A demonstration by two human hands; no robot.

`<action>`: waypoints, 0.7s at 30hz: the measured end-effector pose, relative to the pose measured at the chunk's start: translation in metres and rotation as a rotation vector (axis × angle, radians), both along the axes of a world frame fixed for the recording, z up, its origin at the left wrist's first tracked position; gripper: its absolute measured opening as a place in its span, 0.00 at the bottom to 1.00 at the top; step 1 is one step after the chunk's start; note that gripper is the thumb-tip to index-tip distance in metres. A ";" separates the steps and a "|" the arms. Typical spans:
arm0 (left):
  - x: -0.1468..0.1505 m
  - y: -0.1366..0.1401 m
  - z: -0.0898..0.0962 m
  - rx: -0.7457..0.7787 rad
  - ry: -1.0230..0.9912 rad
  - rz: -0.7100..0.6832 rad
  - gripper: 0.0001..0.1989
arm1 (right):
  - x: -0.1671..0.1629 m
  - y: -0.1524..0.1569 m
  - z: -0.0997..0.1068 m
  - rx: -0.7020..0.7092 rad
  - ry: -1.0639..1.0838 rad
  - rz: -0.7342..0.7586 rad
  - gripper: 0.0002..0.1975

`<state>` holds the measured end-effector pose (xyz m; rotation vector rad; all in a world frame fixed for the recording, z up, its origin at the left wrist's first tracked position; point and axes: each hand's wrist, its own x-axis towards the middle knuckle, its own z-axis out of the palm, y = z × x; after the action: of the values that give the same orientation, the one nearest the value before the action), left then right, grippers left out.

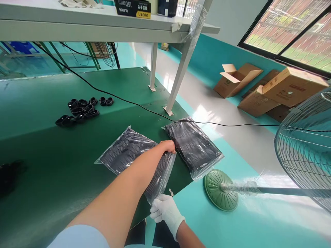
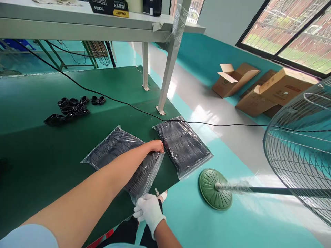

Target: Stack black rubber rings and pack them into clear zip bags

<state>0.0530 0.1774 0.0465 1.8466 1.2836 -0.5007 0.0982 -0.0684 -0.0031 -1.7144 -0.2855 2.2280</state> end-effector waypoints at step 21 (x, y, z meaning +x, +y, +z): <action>-0.007 0.007 -0.015 -0.008 -0.097 0.000 0.15 | 0.037 0.089 0.022 0.404 -0.238 -0.317 0.07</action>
<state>0.0459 0.1844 0.0320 1.8415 1.2154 -0.4100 0.1351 0.0205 0.0190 -1.6620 -0.4491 1.6158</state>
